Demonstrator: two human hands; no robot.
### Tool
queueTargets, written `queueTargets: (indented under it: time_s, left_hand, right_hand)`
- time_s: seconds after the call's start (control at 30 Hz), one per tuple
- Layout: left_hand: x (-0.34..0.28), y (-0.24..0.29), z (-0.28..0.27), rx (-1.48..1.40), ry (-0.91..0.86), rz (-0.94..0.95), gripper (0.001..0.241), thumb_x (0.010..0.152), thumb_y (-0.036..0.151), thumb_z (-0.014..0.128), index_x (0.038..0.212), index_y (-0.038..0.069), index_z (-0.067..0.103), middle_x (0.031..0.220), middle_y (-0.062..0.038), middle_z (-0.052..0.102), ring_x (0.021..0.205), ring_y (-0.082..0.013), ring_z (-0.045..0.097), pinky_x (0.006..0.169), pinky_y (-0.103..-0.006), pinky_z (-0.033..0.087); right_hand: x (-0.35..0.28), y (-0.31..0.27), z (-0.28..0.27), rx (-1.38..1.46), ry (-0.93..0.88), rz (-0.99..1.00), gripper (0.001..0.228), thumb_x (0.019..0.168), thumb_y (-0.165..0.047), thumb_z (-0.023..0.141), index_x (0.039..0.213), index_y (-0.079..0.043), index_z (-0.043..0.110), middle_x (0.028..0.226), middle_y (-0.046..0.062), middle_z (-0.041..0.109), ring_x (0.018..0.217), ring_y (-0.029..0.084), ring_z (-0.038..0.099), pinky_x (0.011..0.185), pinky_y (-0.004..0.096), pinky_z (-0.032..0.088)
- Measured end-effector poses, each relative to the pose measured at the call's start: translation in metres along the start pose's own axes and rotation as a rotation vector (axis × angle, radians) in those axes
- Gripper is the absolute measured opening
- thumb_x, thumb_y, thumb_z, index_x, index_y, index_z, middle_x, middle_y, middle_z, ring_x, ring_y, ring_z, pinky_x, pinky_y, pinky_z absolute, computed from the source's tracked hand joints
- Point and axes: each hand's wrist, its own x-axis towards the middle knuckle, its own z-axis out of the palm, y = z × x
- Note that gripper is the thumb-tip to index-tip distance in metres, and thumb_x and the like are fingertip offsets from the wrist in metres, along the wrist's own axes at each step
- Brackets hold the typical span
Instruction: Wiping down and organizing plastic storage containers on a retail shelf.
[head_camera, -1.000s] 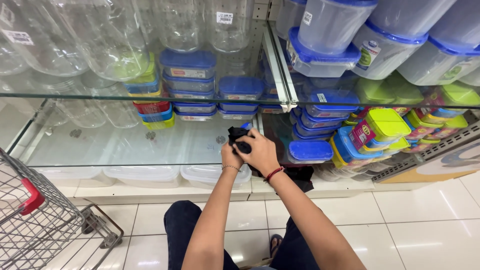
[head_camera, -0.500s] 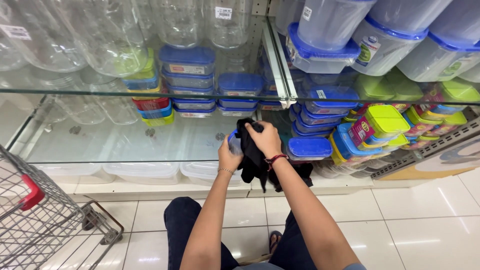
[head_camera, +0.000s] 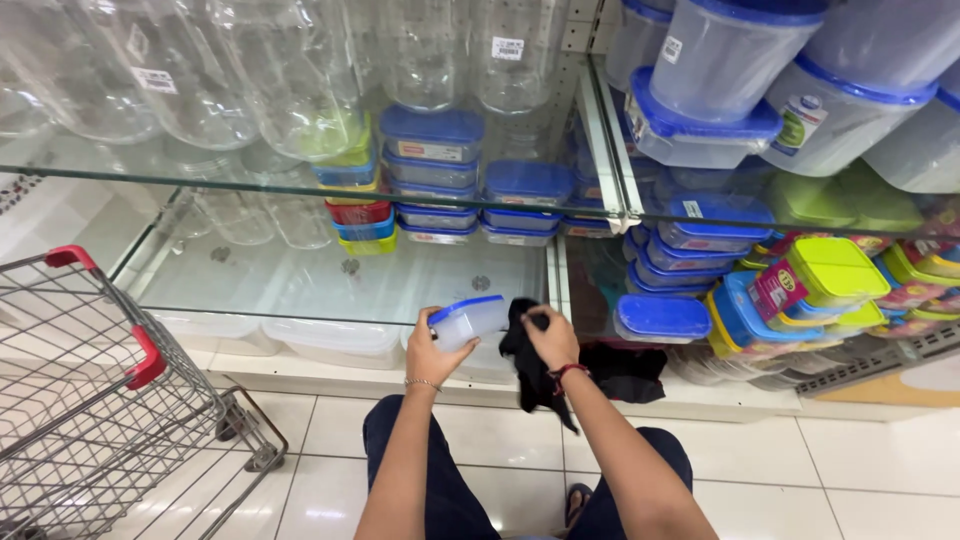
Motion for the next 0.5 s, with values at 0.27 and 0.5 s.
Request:
queueTargets:
  time_s: [0.27, 0.5]
  left_hand:
    - [0.020, 0.011, 0.044, 0.210, -0.214, 0.143, 0.078, 0.051, 0.045, 0.097, 0.116, 0.014, 0.066, 0.112, -0.011, 0.070, 0.111, -0.0323, 0.061, 0.092, -0.0514, 0.046]
    - [0.017, -0.021, 0.102, 0.333, 0.170, 0.146, 0.058, 0.058, 0.029, 0.088, 0.112, 0.018, 0.069, 0.099, -0.005, 0.076, 0.102, -0.0252, 0.068, 0.095, -0.0479, 0.037]
  right_hand:
    - [-0.013, -0.050, -0.035, 0.165, 0.191, -0.530, 0.043, 0.086, -0.036, 0.078, 0.122, -0.013, 0.067, 0.116, 0.014, 0.071, 0.107, 0.036, 0.070, 0.088, 0.041, 0.056]
    - [-0.041, -0.066, -0.031, -0.147, 0.070, -0.551, 0.028, 0.086, -0.036, 0.076, 0.112, -0.025, 0.080, 0.094, 0.006, 0.069, 0.081, 0.030, 0.070, 0.068, 0.041, 0.057]
